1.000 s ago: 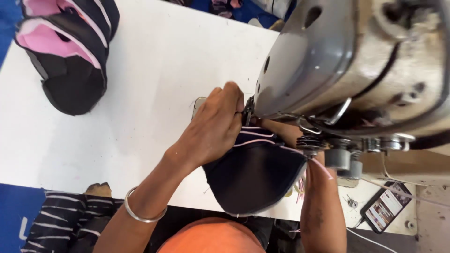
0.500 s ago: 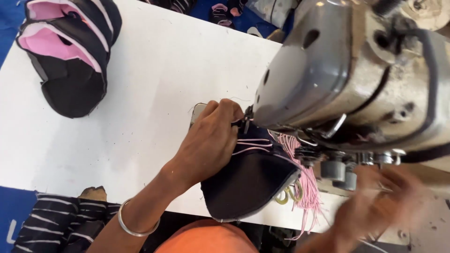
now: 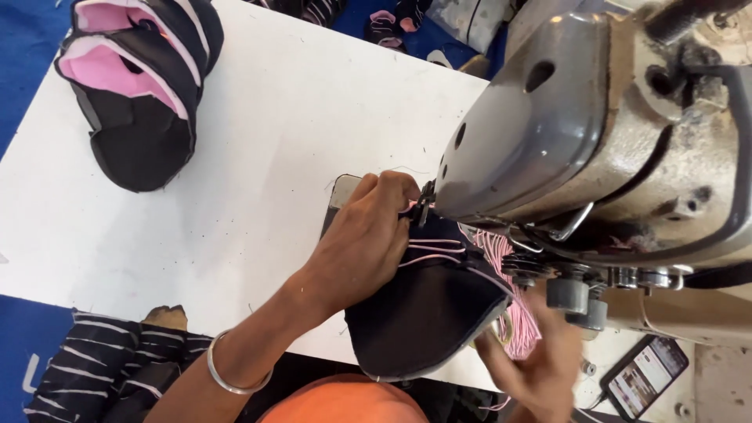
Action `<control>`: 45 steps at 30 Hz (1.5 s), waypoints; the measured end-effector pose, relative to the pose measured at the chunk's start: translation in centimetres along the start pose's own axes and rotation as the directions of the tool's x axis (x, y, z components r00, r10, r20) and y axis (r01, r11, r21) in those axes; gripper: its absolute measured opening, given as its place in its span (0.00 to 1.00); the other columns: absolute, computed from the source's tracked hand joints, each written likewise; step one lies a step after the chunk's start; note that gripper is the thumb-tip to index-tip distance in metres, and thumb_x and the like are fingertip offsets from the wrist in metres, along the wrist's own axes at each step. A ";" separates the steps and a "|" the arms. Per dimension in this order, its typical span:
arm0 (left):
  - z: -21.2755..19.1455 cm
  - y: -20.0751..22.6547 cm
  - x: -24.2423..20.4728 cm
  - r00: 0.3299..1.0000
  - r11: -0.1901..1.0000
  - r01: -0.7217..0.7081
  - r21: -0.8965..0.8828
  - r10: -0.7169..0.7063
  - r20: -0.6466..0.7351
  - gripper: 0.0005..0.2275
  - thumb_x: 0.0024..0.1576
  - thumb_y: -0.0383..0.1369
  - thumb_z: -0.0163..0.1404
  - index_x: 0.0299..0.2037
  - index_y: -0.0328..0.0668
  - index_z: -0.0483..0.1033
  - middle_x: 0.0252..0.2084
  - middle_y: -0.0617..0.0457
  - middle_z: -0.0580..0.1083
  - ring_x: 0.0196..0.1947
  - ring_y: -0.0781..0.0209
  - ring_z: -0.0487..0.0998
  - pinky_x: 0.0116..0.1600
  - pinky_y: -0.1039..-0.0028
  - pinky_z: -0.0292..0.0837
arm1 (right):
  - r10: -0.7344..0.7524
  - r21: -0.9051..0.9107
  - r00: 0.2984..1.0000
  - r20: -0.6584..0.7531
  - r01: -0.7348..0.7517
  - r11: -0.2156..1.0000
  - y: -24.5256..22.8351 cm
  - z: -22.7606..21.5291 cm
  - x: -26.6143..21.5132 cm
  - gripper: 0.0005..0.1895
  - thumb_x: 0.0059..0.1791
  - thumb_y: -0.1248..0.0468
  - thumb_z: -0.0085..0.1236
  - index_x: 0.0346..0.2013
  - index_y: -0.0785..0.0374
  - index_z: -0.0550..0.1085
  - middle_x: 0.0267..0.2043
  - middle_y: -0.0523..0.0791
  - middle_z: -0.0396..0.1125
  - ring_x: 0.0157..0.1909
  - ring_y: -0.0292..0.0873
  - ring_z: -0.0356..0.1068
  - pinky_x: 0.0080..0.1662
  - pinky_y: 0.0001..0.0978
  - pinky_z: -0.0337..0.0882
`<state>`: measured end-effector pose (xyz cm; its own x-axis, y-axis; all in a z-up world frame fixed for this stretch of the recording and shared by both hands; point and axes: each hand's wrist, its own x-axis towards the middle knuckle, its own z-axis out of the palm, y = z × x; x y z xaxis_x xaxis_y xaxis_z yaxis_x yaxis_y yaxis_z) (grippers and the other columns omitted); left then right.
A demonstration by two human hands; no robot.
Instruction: The person sews pink elastic onto the edges of a black slipper using a sewing machine. They repeatedly guide the slipper under the needle, cut the thread with scissors, and trim excess elastic before moving the finished slipper aside.
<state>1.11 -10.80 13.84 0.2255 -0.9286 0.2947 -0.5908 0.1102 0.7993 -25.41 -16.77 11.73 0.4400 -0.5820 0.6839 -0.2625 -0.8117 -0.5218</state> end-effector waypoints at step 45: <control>0.2 2.3 -1.2 0.993 0.998 0.045 0.053 -0.039 -0.108 0.22 0.58 0.17 0.44 0.63 0.31 0.56 0.32 0.41 0.74 0.40 0.45 0.72 0.53 0.54 0.66 | 0.232 -0.783 0.911 -0.340 -0.411 0.466 0.9 -7.7 -2.9 0.07 0.55 0.72 0.58 0.42 0.76 0.71 0.57 0.66 0.63 0.55 0.58 0.69 0.57 0.51 0.70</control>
<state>-0.66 -9.53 15.24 0.3311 -0.8883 0.3181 -0.6200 0.0493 0.7831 -33.53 -16.18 13.14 0.0483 -0.7356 0.6757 -0.9760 -0.1786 -0.1247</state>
